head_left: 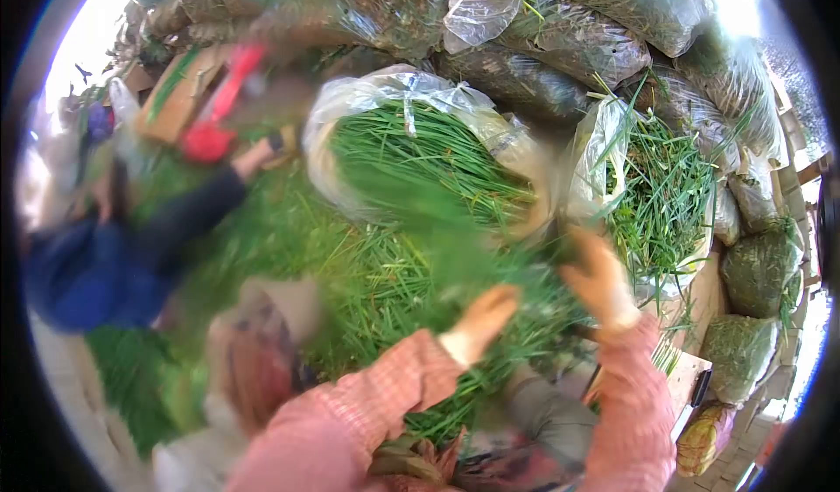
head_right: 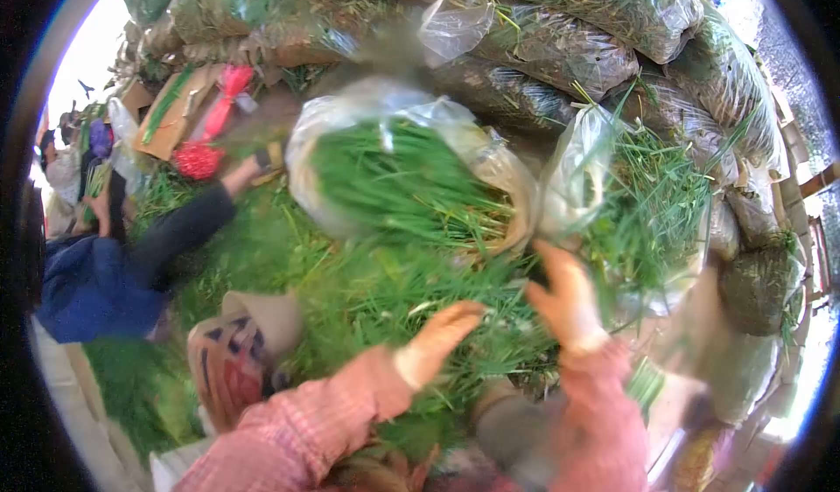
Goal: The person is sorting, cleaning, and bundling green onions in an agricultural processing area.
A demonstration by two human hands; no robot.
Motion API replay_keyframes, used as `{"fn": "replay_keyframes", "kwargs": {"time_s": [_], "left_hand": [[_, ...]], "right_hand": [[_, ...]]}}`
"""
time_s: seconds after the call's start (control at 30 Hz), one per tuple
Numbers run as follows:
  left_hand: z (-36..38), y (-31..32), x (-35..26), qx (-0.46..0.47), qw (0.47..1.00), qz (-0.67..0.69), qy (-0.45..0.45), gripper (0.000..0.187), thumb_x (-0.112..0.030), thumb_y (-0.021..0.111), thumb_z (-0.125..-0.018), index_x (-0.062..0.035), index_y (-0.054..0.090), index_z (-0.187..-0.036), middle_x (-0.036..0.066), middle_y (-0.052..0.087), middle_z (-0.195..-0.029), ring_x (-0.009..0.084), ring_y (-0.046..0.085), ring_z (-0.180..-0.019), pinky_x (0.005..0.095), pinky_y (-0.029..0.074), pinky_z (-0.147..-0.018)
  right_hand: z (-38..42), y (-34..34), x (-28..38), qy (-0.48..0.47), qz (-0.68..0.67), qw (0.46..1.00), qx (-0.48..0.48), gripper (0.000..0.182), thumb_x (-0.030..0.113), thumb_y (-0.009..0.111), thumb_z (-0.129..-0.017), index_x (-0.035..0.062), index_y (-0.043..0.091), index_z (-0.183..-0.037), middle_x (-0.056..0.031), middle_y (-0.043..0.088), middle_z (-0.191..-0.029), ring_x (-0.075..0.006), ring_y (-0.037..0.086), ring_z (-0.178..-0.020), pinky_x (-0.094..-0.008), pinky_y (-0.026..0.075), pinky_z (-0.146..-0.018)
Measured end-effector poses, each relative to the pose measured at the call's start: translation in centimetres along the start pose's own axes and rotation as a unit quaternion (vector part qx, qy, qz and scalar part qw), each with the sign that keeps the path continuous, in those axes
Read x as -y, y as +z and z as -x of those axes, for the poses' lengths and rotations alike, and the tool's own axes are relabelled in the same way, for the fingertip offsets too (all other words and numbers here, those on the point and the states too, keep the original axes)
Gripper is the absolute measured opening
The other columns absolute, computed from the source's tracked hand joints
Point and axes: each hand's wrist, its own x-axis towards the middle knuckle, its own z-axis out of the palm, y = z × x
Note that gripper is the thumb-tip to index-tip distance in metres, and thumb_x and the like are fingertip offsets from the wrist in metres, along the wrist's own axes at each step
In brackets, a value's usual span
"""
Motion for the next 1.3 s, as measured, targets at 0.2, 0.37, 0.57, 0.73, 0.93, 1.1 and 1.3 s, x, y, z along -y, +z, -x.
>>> {"fn": "replay_keyframes", "kwargs": {"time_s": [0.2, 0.37, 0.57, 0.73, 0.93, 1.1, 1.3], "left_hand": [[0.5, -7.3, -0.8, -0.056, 0.99, 0.087, -0.095, 0.037, -0.018, 0.05, -0.088, 0.002, 0.047, -0.119, 0.008, 0.052, -0.119, 0.0162, 0.045, -0.112, 0.0276, 0.033, -0.097], [-1.0, -8.5, 1.0, -0.038, 0.987, 0.126, -0.089, 0.028, -0.013, 0.053, -0.087, -0.0019, 0.054, -0.113, 0.003, 0.057, -0.106, 0.0098, 0.05, -0.096, 0.022, 0.039, -0.084], [-3.0, -8.5, 3.4, -0.037, 0.991, 0.121, -0.034, 0.029, -0.015, 0.053, -0.087, -0.0016, 0.054, -0.113, 0.007, 0.059, -0.106, 0.0129, 0.052, -0.098, 0.024, 0.04, -0.086], [-3.9, -8.2, 5.3, -0.02, 0.99, 0.128, -0.06, 0.031, -0.013, 0.053, -0.086, 0.0003, 0.053, -0.113, 0.009, 0.058, -0.11, 0.015, 0.052, -0.101, 0.0261, 0.039, -0.089], [-5.4, -6.5, -0.9, 0.108, 0.961, 0.247, -0.069, 0.039, -0.015, 0.052, -0.087, 0.0024, 0.043, -0.121, 0.01, 0.051, -0.117, 0.0172, 0.045, -0.111, 0.0309, 0.033, -0.098], [-10.0, -5.8, -0.4, 0.011, 0.902, 0.427, 0.057, 0.046, -0.024, 0.055, -0.086, -0.0017, 0.04, -0.124, 0.013, 0.05, -0.119, 0.0214, 0.047, -0.111, 0.0326, 0.036, -0.097], [-7.1, -8.4, 3.2, -0.05, 0.853, 0.516, -0.064, 0.038, -0.019, 0.055, -0.085, -0.0007, 0.048, -0.118, 0.008, 0.055, -0.113, 0.0179, 0.051, -0.104, 0.0316, 0.038, -0.094]], "right_hand": [[-13.7, 14.9, -5.4, -0.03, 0.342, 0.936, 0.079, 0.094, 0.022, 0.076, -0.058, -0.006, 0.024, -0.131, -0.0225, 0.041, -0.126, -0.0347, 0.043, -0.114, -0.0367, 0.035, -0.097], [-15.1, 18.9, -7.6, 0.081, 0.321, 0.936, 0.122, 0.074, 0.013, 0.072, -0.058, -0.0024, 0.037, -0.122, -0.0205, 0.052, -0.106, -0.036, 0.044, -0.107, -0.0401, 0.035, -0.093], [-11.2, 22.8, -9.2, -0.057, 0.461, 0.88, -0.103, 0.029, 0.015, 0.072, -0.056, 0.0071, 0.055, -0.079, -0.0105, 0.06, -0.075, -0.028, 0.058, -0.074, -0.0392, 0.045, -0.07], [-13.3, 20.3, -8.2, 0.022, 0.349, 0.933, 0.085, 0.034, 0.021, 0.073, -0.056, 0.0062, 0.055, -0.081, -0.0162, 0.062, -0.077, -0.0324, 0.062, -0.075, -0.0402, 0.049, -0.07], [-21.2, 11.0, -3.2, 0.01, 0.277, 0.922, 0.269, 0.05, 0.035, 0.073, -0.054, 0.0048, 0.06, -0.092, -0.0201, 0.062, -0.083, -0.0354, 0.06, -0.079, -0.0402, 0.047, -0.073], [-20.8, 7.3, 2.4, 0.025, 0.205, 0.923, 0.323, 0.046, 0.035, 0.068, -0.057, 0.0001, 0.061, -0.086, -0.0206, 0.062, -0.081, -0.0351, 0.061, -0.077, -0.0397, 0.049, -0.071], [-5.7, 16.0, 4.8, 0.018, 0.25, 0.957, 0.148, 0.058, 0.032, 0.068, -0.066, -0.0067, 0.045, -0.103, -0.0159, 0.059, -0.063, -0.0313, 0.06, -0.052, -0.0389, 0.049, -0.047]]}}
